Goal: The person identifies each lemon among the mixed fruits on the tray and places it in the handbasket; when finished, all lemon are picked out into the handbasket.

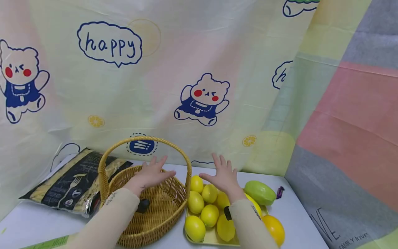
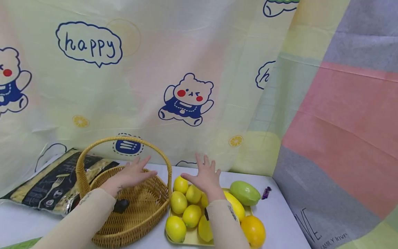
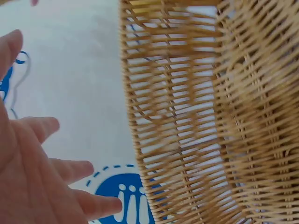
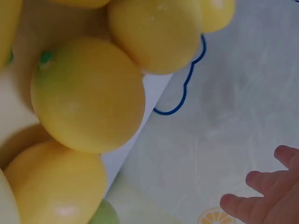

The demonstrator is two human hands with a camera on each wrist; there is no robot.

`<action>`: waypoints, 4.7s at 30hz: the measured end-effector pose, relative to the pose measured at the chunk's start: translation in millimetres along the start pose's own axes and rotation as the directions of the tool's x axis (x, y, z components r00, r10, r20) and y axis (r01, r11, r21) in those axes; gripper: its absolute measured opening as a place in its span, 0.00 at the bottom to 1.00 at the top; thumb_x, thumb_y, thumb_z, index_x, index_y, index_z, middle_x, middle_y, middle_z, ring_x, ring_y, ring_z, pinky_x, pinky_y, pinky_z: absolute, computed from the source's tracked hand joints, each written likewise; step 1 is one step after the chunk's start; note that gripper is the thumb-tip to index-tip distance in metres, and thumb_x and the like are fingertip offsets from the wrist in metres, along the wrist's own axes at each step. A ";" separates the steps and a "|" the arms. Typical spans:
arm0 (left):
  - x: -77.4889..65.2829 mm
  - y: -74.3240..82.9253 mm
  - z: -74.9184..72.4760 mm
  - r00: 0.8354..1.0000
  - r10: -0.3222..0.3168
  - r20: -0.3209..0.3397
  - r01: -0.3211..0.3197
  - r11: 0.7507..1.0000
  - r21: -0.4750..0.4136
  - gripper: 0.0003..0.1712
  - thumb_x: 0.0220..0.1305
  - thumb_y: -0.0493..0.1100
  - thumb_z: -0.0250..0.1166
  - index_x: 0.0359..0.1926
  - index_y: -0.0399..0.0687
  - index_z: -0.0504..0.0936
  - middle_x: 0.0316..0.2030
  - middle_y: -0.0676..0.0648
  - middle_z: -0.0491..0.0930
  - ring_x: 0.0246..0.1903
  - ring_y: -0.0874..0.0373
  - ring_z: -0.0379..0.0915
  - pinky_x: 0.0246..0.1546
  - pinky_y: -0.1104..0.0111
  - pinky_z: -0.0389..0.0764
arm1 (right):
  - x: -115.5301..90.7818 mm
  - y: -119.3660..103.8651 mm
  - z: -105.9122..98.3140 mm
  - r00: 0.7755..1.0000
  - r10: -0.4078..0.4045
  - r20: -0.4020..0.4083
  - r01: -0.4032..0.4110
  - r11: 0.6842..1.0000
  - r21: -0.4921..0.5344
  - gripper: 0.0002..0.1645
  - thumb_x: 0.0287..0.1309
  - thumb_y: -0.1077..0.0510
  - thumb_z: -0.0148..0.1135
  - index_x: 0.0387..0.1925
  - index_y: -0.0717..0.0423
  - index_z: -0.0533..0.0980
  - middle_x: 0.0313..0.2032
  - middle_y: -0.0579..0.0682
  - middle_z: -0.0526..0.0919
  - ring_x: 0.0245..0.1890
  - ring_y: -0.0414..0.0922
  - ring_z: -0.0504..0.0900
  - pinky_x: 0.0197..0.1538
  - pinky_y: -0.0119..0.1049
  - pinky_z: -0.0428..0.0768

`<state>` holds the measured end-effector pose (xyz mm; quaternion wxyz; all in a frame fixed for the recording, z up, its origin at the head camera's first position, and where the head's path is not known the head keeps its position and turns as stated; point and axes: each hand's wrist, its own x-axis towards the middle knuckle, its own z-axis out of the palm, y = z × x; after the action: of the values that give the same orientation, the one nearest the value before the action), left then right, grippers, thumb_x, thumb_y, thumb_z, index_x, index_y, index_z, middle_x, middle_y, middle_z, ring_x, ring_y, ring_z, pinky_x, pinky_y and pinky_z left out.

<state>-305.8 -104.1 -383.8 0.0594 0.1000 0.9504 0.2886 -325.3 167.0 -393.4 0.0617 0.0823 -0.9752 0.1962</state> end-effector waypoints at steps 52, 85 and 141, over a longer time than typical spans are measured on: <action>-118.4 -107.7 -36.1 0.925 -0.076 -0.372 -0.130 0.858 -0.497 0.44 0.65 0.40 0.57 0.73 0.54 0.41 0.67 0.34 0.55 0.64 0.34 0.52 0.55 0.38 0.63 | -177.0 -6.7 47.5 0.964 0.262 0.032 -0.105 0.269 0.957 0.40 0.54 0.64 0.63 0.66 0.60 0.56 0.57 0.55 0.72 0.49 0.40 0.77 0.51 0.29 0.76; -155.9 -147.1 20.9 0.732 -0.332 -0.595 -0.076 0.828 -0.555 0.41 0.54 0.34 0.67 0.65 0.65 0.62 0.44 0.71 0.77 0.40 0.81 0.72 0.29 0.80 0.79 | -156.1 -29.9 73.8 0.954 0.299 0.034 -0.134 0.322 0.937 0.38 0.45 0.70 0.67 0.60 0.65 0.63 0.55 0.60 0.71 0.55 0.51 0.71 0.60 0.42 0.71; -162.8 -128.2 10.7 0.803 -0.316 -0.505 -0.063 0.797 -0.600 0.40 0.58 0.41 0.65 0.69 0.62 0.56 0.41 0.78 0.73 0.38 0.85 0.68 0.32 0.82 0.78 | -123.4 -163.2 69.0 0.826 -0.461 0.323 -0.053 0.507 0.860 0.29 0.44 0.66 0.68 0.52 0.48 0.74 0.45 0.36 0.76 0.35 0.31 0.76 0.37 0.26 0.77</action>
<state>-165.5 -239.2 -455.5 -0.1856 -0.0838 0.7886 0.5802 -180.5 8.3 -414.6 -0.2253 0.2706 -0.7171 0.6014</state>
